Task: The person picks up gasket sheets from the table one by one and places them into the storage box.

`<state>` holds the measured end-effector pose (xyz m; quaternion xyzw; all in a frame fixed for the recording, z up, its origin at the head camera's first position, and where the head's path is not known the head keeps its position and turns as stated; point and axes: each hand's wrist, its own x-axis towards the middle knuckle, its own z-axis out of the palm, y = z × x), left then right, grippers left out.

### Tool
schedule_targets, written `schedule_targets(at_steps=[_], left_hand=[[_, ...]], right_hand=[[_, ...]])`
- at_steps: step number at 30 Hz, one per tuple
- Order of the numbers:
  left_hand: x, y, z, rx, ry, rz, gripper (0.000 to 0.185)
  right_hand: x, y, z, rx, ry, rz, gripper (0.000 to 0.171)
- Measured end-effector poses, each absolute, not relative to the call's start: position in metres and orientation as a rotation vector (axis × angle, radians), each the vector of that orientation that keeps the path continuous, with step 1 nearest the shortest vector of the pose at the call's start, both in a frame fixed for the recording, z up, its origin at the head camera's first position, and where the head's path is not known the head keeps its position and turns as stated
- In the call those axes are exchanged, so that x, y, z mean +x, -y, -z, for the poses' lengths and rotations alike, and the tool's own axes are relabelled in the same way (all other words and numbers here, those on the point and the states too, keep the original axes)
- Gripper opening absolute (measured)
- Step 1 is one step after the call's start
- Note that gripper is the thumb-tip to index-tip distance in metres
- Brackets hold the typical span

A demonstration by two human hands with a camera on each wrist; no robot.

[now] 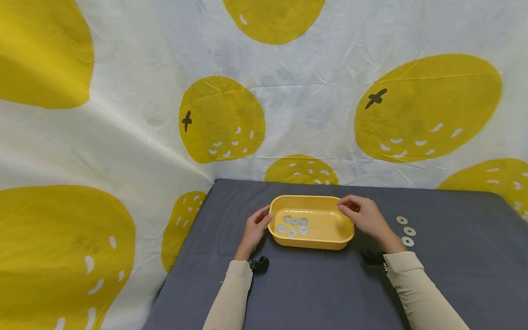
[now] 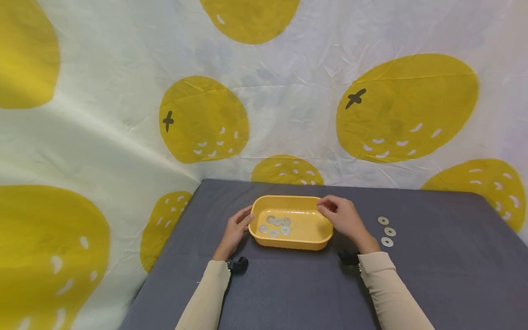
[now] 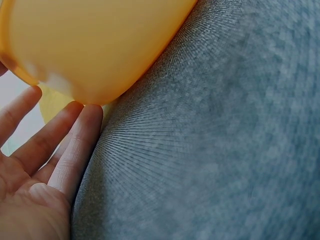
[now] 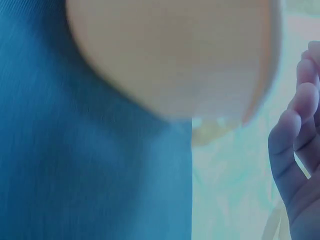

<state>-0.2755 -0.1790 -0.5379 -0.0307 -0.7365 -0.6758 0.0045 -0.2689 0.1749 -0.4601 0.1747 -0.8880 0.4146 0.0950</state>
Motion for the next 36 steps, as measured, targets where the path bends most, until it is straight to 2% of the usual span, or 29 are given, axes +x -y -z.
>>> schedule_targets(at_steps=[12,22,36], left_hand=[[-0.275,0.18,0.539,-0.1,2.31,2.1,0.045],[-0.275,0.18,0.54,-0.109,2.317,2.108,0.044],[-0.277,0.18,0.538,-0.078,2.336,2.09,0.041]], right_hand=[[-0.248,-0.25,0.465,0.238,2.651,-1.161,0.026],[-0.24,-0.298,0.477,0.141,2.726,-1.085,0.033],[-0.244,-0.336,0.493,0.165,2.931,-0.834,0.023]])
